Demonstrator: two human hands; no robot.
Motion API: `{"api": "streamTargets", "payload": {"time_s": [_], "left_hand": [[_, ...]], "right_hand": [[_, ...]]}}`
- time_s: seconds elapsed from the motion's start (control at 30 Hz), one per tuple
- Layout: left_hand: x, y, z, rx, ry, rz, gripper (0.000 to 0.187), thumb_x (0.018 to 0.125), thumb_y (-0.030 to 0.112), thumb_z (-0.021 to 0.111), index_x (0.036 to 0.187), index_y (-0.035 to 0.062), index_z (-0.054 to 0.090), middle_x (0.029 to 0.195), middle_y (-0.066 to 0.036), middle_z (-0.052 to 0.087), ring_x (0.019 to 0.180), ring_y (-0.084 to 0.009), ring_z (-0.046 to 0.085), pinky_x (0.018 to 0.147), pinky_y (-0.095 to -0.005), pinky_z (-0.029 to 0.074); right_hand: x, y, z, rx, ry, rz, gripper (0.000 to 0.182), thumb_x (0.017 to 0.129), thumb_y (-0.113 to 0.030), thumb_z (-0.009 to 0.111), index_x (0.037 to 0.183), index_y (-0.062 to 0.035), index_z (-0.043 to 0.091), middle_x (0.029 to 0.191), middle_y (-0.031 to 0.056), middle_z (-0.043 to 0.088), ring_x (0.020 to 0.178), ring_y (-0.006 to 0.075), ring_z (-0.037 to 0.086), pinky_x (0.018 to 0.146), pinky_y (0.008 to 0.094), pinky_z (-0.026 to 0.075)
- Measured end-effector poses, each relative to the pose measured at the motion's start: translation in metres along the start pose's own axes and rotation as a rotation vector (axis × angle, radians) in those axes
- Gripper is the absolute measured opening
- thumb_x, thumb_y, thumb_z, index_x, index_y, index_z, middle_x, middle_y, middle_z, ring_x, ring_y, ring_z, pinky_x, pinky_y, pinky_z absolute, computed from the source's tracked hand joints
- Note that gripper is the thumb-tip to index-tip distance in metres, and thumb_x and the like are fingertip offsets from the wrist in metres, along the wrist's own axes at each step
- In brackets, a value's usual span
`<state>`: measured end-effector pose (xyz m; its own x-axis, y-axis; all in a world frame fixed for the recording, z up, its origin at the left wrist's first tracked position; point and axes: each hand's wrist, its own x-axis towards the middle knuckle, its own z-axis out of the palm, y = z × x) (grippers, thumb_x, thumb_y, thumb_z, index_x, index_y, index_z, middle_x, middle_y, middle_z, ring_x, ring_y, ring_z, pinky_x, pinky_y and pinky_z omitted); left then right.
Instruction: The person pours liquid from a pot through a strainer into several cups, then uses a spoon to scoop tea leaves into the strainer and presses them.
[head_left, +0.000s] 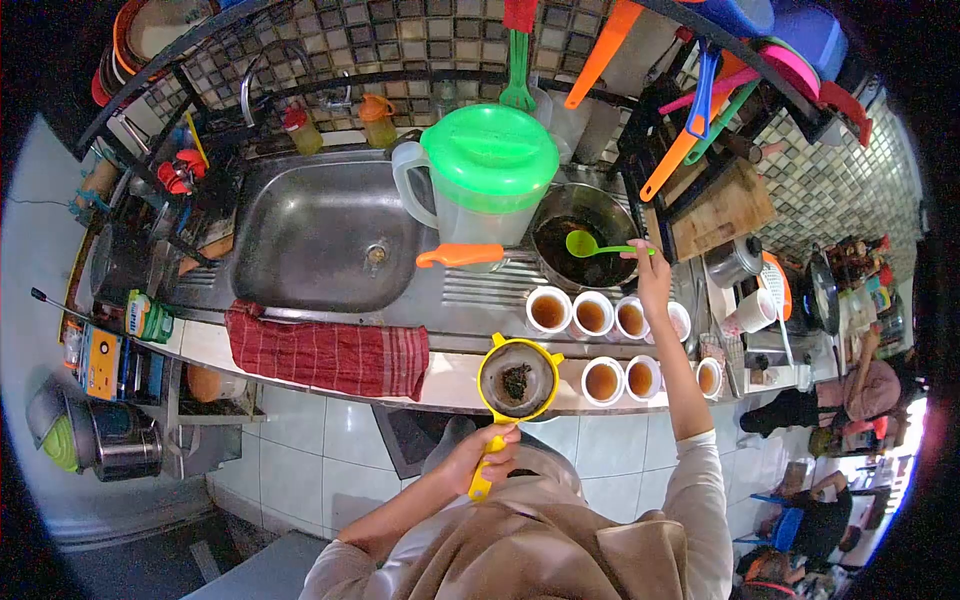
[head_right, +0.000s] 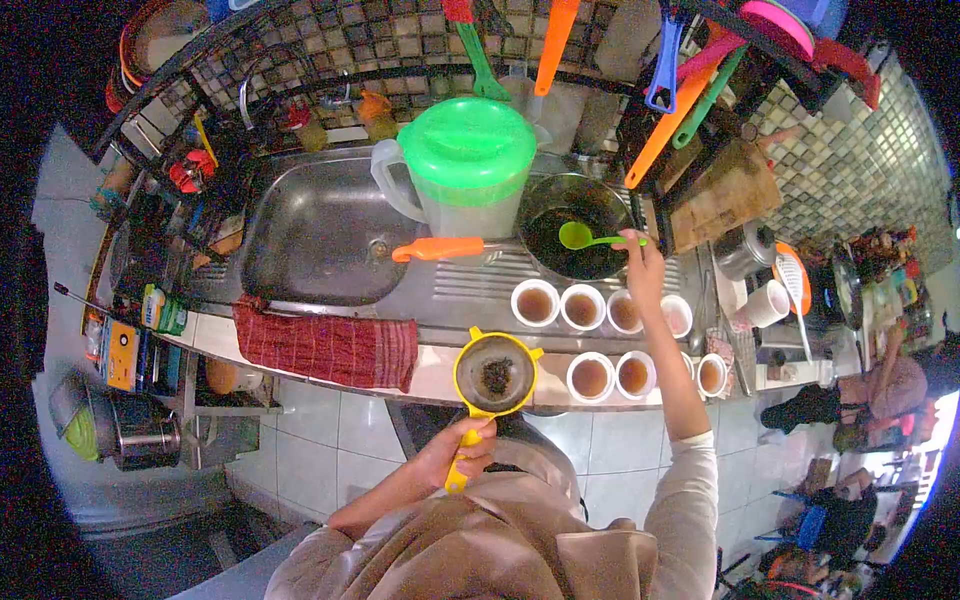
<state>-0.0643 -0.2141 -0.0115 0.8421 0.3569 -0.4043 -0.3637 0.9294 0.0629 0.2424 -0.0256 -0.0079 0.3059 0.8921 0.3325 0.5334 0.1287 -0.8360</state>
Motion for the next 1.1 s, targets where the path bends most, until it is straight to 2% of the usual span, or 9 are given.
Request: {"api": "streamTargets", "payload": {"time_s": [0.07,0.17,0.23,0.47,0.63,0.83,0.97,1.1], "left_hand": [[0.0,0.0,0.0,0.002,0.003,0.002,0.025,0.087,0.033,0.044,0.071,0.0143,0.041,0.044,0.005,0.029,0.035,-0.0062,0.026,0.031,-0.0192,0.022],[0.002,0.001,-0.001,-0.019,-0.019,0.0,0.025,0.087,0.032,0.044,0.071,0.0143,0.041,0.044,0.005,0.029,0.035,-0.0061,0.026,0.031,-0.0191,0.022],[0.002,0.001,-0.001,-0.017,-0.026,-0.006,0.025,0.087,0.032,0.044,0.071,0.0143,0.041,0.045,0.005,0.029,0.035,-0.0063,0.026,0.031,-0.0192,0.021],[0.001,0.002,-0.001,-0.01,-0.038,0.002,0.025,0.088,0.031,0.041,0.071,0.0141,0.041,0.045,0.004,0.029,0.036,-0.0064,0.025,0.031,-0.0196,0.02],[0.0,0.003,0.001,-0.038,-0.043,-0.003,0.025,0.088,0.031,0.042,0.071,0.0139,0.041,0.046,0.004,0.028,0.036,-0.0066,0.025,0.031,-0.0194,0.022],[0.001,0.002,0.0,0.0,-0.043,-0.001,0.025,0.088,0.032,0.042,0.072,0.0137,0.041,0.046,0.004,0.028,0.037,-0.0065,0.026,0.031,-0.0192,0.022],[0.001,0.002,-0.002,0.001,-0.051,-0.005,0.025,0.088,0.033,0.043,0.072,0.0136,0.041,0.047,0.004,0.028,0.037,-0.0065,0.025,0.031,-0.019,0.022],[0.0,0.001,-0.001,-0.021,-0.03,-0.006,0.024,0.088,0.032,0.042,0.072,0.0135,0.041,0.047,0.004,0.028,0.037,-0.0064,0.025,0.031,-0.0189,0.023]], "right_hand": [[0.0,-0.005,-0.002,0.023,-0.011,0.043,0.031,0.09,-0.028,0.042,0.095,-0.0016,0.058,0.074,0.0072,0.064,0.058,0.0079,0.047,0.056,0.0225,0.036],[0.001,-0.006,-0.003,0.042,0.007,-0.024,0.035,0.09,-0.03,0.041,0.094,-0.0008,0.059,0.075,0.0064,0.064,0.058,0.0068,0.041,0.054,0.021,0.033],[0.001,-0.009,-0.006,0.074,0.004,0.015,0.031,0.091,-0.027,0.041,0.093,-0.0018,0.059,0.074,0.0068,0.064,0.062,0.0086,0.05,0.059,0.0225,0.037],[-0.001,-0.01,-0.01,0.094,0.002,-0.014,0.031,0.091,-0.027,0.041,0.09,-0.0014,0.059,0.073,0.0072,0.063,0.067,0.0106,0.053,0.065,0.0228,0.039],[-0.007,-0.015,-0.013,0.108,0.009,-0.011,0.029,0.091,-0.022,0.039,0.09,-0.0004,0.058,0.071,0.0063,0.062,0.068,0.0106,0.053,0.068,0.0231,0.039],[-0.011,-0.021,-0.015,0.232,0.023,-0.012,0.025,0.09,-0.019,0.04,0.088,-0.0016,0.057,0.07,0.0049,0.06,0.067,0.0091,0.052,0.064,0.0217,0.038],[-0.01,-0.021,-0.021,0.191,0.023,0.029,0.023,0.09,-0.018,0.041,0.087,-0.002,0.057,0.07,0.0049,0.059,0.067,0.0077,0.051,0.063,0.0204,0.037],[-0.009,-0.033,-0.025,0.211,0.043,-0.053,0.023,0.09,-0.018,0.041,0.086,-0.0029,0.057,0.07,0.0041,0.059,0.066,0.0069,0.051,0.06,0.0199,0.036]]}}
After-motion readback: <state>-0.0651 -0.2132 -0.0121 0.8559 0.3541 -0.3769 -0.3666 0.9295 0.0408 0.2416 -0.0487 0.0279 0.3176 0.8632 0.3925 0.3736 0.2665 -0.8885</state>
